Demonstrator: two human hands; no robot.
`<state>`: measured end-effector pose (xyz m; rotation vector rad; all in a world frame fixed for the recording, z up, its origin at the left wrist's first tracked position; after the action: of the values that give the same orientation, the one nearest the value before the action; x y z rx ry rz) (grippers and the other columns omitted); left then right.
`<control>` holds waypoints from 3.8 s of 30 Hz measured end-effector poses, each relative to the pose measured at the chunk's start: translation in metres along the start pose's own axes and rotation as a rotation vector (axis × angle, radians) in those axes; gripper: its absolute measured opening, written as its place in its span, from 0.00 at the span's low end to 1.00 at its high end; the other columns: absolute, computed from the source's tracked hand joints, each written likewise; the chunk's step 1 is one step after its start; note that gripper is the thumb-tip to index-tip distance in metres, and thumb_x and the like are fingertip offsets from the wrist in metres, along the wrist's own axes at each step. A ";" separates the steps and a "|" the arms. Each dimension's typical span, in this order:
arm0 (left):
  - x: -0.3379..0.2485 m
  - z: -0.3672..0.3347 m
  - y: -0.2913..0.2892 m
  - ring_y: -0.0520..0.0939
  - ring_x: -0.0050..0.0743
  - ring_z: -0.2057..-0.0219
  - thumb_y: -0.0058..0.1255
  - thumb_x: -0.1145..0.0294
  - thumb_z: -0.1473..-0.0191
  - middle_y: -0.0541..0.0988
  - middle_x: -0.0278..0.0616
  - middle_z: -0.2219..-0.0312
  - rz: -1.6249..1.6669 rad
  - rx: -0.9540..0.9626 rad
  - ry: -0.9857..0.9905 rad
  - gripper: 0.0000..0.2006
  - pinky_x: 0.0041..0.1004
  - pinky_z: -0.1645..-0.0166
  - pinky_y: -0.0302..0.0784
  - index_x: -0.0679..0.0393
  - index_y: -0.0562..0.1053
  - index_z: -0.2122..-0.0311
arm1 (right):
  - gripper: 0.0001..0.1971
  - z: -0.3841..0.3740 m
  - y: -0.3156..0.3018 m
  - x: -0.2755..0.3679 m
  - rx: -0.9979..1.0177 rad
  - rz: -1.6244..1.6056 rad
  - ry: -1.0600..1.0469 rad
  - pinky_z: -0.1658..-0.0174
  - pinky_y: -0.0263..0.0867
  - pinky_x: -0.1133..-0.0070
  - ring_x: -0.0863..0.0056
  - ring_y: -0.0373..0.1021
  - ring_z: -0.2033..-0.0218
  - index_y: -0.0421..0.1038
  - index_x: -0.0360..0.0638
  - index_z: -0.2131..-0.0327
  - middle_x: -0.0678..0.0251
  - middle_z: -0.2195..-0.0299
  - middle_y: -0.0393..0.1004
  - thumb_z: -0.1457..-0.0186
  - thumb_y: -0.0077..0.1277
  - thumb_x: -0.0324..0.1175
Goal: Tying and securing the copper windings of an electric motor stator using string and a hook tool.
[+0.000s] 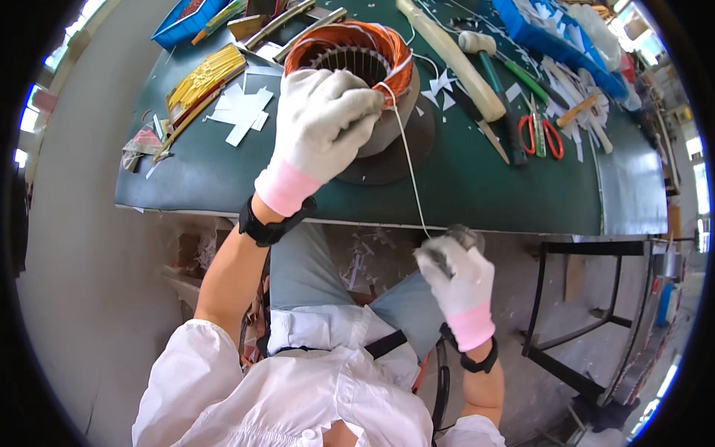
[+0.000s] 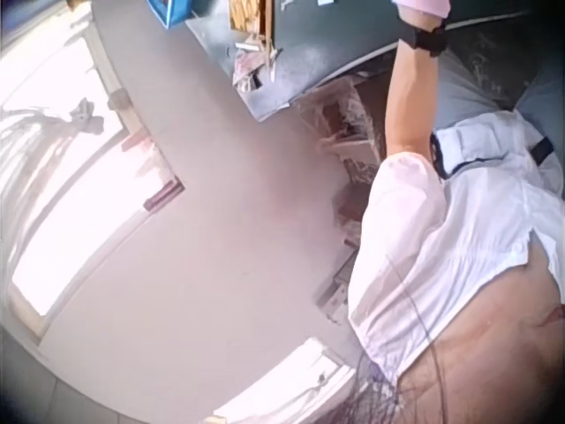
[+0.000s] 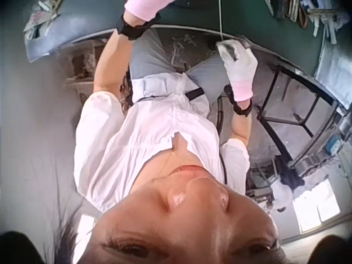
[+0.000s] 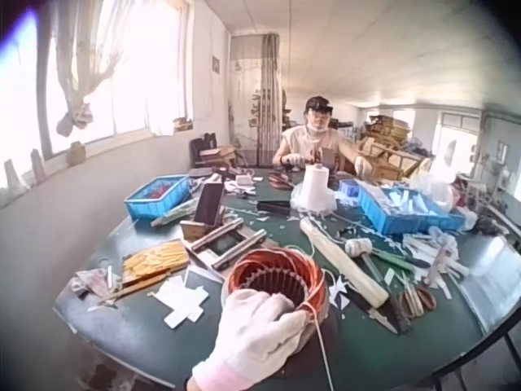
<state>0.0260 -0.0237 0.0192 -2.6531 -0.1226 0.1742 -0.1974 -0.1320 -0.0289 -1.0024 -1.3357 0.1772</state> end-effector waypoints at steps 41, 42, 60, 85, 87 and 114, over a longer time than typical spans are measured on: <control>-0.014 -0.010 -0.007 0.76 0.35 0.71 0.58 0.74 0.58 0.76 0.33 0.73 0.004 0.022 -0.081 0.08 0.36 0.60 0.69 0.53 0.75 0.69 | 0.28 0.062 -0.002 0.130 1.514 -1.616 -0.168 0.70 0.66 0.75 0.72 0.73 0.71 0.77 0.28 0.64 0.59 0.70 0.78 0.52 0.64 0.51; -0.013 -0.009 -0.008 0.76 0.35 0.71 0.58 0.74 0.59 0.76 0.33 0.72 0.000 0.026 -0.085 0.08 0.36 0.60 0.69 0.53 0.75 0.70 | 0.28 0.061 -0.003 0.130 1.527 -1.610 -0.141 0.70 0.66 0.75 0.71 0.73 0.71 0.77 0.28 0.64 0.59 0.70 0.78 0.51 0.64 0.51; -0.011 -0.007 -0.010 0.76 0.34 0.70 0.59 0.73 0.59 0.76 0.33 0.71 -0.017 0.054 -0.082 0.08 0.36 0.59 0.68 0.53 0.76 0.69 | 0.29 -0.025 -0.068 0.116 0.075 -1.715 -0.542 0.85 0.55 0.83 0.85 0.56 0.90 0.52 0.54 0.33 0.68 0.73 0.72 0.36 0.47 0.40; 0.000 -0.006 -0.018 0.76 0.34 0.70 0.59 0.75 0.59 0.77 0.33 0.71 0.048 0.146 -0.002 0.09 0.35 0.58 0.68 0.53 0.76 0.68 | 0.09 -0.065 0.020 0.023 -0.273 -0.497 -0.015 0.73 0.59 0.87 0.91 0.61 0.76 0.75 0.37 0.59 0.74 0.70 0.74 0.45 0.56 0.25; 0.002 -0.007 -0.019 0.76 0.33 0.71 0.58 0.76 0.59 0.77 0.32 0.72 0.070 0.128 -0.008 0.08 0.35 0.59 0.67 0.53 0.77 0.69 | 0.07 -0.066 0.019 0.021 -0.318 -0.524 -0.035 0.74 0.58 0.86 0.90 0.61 0.78 0.76 0.36 0.63 0.73 0.74 0.73 0.46 0.56 0.24; -0.002 -0.006 -0.017 0.76 0.33 0.72 0.59 0.76 0.61 0.77 0.32 0.72 0.062 0.114 -0.040 0.09 0.35 0.61 0.67 0.53 0.77 0.70 | 0.25 0.040 0.012 0.117 1.566 -1.586 -0.197 0.65 0.69 0.75 0.69 0.76 0.67 0.78 0.32 0.62 0.57 0.68 0.79 0.53 0.67 0.47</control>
<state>0.0244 -0.0119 0.0326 -2.5423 -0.0428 0.2473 -0.1933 -0.0307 0.0438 1.4289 -1.2778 0.0392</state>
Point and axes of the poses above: each hand's wrist, its own z-axis away from the middle knuckle, its own y-axis out of the palm, x = y × z, the point moved 4 cm from there along -z, towards the middle knuckle
